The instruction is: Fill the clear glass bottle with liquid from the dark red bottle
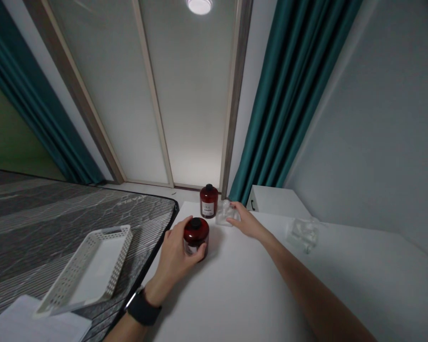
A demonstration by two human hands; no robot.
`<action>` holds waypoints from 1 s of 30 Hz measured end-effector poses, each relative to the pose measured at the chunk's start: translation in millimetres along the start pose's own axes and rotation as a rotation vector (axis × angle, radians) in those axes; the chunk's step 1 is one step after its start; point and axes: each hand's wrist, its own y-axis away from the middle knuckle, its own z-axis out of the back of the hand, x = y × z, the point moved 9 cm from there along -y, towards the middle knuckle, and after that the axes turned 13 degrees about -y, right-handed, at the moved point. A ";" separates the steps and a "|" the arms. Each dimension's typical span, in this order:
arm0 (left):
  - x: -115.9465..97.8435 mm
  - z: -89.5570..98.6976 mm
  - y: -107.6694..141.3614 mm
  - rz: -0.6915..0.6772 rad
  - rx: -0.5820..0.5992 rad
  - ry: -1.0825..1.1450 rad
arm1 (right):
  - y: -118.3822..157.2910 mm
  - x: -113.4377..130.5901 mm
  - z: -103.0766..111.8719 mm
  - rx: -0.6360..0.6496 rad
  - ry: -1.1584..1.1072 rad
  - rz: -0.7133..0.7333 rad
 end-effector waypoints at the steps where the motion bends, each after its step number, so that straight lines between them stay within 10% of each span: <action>1: 0.0 -0.1 -0.1 0.003 0.004 0.001 | -0.8 -0.5 -0.3 0.000 -0.003 0.000; 14: -6.5 -2.6 -0.4 0.034 0.031 0.050 | 10.8 -5.1 -0.3 -0.014 -0.016 -0.014; 30: -60.4 -21.8 1.9 -0.050 0.182 0.237 | 75.0 48.0 3.6 -0.032 0.079 0.120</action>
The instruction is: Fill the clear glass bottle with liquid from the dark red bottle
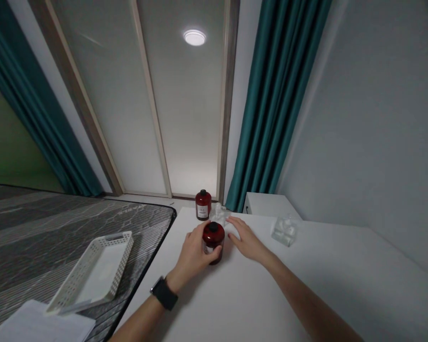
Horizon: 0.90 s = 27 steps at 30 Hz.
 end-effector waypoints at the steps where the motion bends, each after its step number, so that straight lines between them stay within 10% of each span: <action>1: -3.6 -2.2 -0.8 -0.003 0.016 0.021 | 3.8 6.8 0.4 0.001 0.000 0.008; 9: -19.7 -24.2 1.7 0.042 0.083 0.268 | 36.1 45.8 13.2 -0.011 -0.079 -0.007; 17: -29.4 -35.3 13.9 0.000 0.066 0.453 | 69.7 30.3 18.3 -0.198 -0.172 -0.105; 27: -49.5 -16.8 22.7 -0.254 -0.183 0.129 | 90.0 68.9 39.9 -0.420 -0.040 0.159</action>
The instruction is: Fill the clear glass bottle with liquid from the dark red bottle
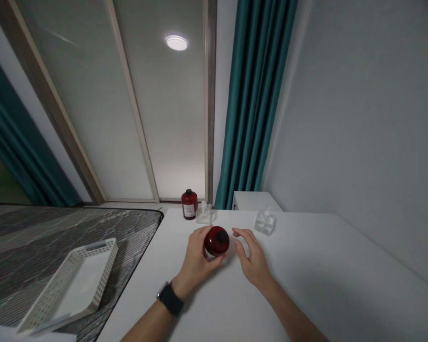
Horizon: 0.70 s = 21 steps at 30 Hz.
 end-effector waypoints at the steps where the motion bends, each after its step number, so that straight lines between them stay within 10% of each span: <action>1: -5.4 2.7 0.2 -0.054 -0.015 -0.060 | 0.4 5.1 2.2 -0.012 0.010 0.026; 21: -28.0 -5.6 1.7 -0.226 0.151 -0.202 | 0.9 28.6 -8.1 0.200 0.156 0.142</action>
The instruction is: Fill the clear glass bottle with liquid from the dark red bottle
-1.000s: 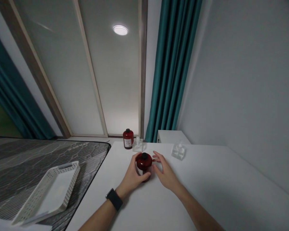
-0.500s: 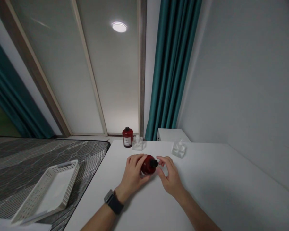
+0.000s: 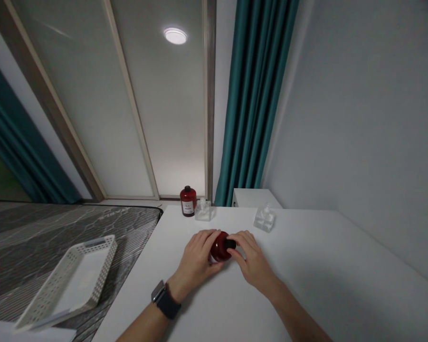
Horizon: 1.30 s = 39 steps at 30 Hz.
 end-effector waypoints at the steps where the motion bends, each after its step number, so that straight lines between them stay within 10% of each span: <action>1: 0.7 0.4 -0.4 0.006 -0.005 0.010 | -0.2 1.5 -0.5 0.021 -0.008 -0.004; 19: 2.4 0.4 1.6 0.113 -0.042 0.201 | 2.0 -1.5 19.0 -0.162 -0.055 -0.081; 39: -7.1 0.9 0.3 0.079 -0.044 0.256 | 1.9 10.5 13.5 -0.085 -0.121 -0.031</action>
